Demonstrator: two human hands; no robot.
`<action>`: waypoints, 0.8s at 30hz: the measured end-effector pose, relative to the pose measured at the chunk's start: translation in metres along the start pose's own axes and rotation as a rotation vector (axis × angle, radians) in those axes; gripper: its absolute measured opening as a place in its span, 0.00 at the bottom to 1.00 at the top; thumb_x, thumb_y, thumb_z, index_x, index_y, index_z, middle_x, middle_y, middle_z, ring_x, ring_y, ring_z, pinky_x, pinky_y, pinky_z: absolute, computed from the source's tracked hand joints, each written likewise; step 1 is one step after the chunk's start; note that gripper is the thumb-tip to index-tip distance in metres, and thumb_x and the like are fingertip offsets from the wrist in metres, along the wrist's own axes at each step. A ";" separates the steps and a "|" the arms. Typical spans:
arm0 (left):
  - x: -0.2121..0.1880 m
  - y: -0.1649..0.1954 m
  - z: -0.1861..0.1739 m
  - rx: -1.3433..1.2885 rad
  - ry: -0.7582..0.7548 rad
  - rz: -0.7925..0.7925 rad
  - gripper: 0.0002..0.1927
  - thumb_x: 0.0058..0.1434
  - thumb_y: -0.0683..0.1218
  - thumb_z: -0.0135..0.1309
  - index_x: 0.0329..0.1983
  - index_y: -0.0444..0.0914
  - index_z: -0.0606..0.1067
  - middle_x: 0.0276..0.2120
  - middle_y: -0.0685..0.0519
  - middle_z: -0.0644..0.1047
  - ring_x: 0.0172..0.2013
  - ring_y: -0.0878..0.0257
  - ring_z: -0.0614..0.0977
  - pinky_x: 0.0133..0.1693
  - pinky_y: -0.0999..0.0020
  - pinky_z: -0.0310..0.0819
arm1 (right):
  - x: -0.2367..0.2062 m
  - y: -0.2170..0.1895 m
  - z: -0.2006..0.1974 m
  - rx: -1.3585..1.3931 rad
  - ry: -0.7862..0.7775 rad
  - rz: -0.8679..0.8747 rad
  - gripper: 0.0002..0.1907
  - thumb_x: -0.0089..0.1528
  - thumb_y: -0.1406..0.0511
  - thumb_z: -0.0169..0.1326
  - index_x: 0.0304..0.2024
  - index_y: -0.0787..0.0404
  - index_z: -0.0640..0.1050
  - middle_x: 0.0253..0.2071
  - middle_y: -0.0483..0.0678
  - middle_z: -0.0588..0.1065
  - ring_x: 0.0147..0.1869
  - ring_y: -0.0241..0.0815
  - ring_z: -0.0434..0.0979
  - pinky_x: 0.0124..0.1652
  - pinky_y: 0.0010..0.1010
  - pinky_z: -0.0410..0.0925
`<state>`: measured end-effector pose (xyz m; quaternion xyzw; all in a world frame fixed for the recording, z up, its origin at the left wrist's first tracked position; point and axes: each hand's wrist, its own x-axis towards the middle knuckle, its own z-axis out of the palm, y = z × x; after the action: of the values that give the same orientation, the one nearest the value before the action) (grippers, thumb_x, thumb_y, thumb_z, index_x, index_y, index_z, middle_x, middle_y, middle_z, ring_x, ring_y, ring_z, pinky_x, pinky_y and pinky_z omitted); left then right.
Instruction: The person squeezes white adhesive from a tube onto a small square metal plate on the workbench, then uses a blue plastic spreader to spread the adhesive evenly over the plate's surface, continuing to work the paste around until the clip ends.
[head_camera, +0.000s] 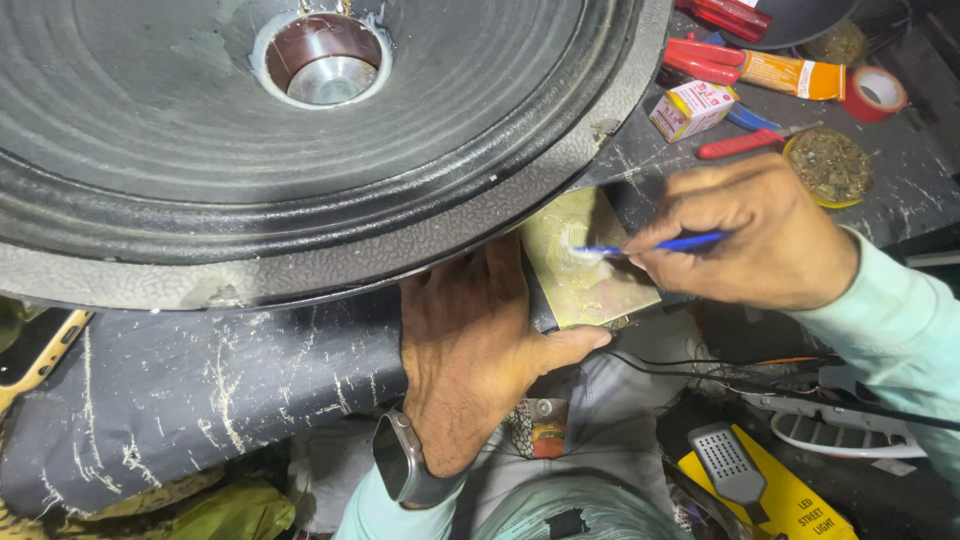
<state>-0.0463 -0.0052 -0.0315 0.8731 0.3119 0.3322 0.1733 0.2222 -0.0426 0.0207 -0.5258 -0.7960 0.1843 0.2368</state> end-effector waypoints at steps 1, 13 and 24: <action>0.000 0.000 0.000 0.014 0.009 0.005 0.49 0.54 0.71 0.56 0.67 0.32 0.67 0.62 0.42 0.71 0.62 0.43 0.70 0.60 0.41 0.57 | 0.000 -0.001 0.000 -0.014 0.022 0.017 0.09 0.53 0.70 0.66 0.37 0.61 0.85 0.26 0.42 0.79 0.29 0.30 0.78 0.31 0.23 0.69; -0.001 0.000 0.002 0.072 0.010 0.017 0.47 0.53 0.72 0.57 0.65 0.36 0.69 0.63 0.44 0.70 0.62 0.44 0.69 0.59 0.39 0.56 | 0.018 -0.009 0.000 -0.064 0.024 0.011 0.07 0.54 0.70 0.64 0.36 0.60 0.85 0.24 0.44 0.76 0.28 0.33 0.74 0.29 0.26 0.66; -0.001 -0.001 0.005 0.059 0.022 -0.035 0.55 0.50 0.75 0.56 0.65 0.28 0.66 0.59 0.37 0.72 0.60 0.42 0.72 0.58 0.39 0.58 | -0.003 -0.005 0.000 -0.121 0.057 0.021 0.08 0.53 0.70 0.64 0.36 0.60 0.85 0.26 0.43 0.78 0.28 0.32 0.78 0.30 0.26 0.67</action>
<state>-0.0441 -0.0061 -0.0360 0.8686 0.3386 0.3294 0.1497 0.2191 -0.0473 0.0225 -0.5526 -0.7929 0.1232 0.2252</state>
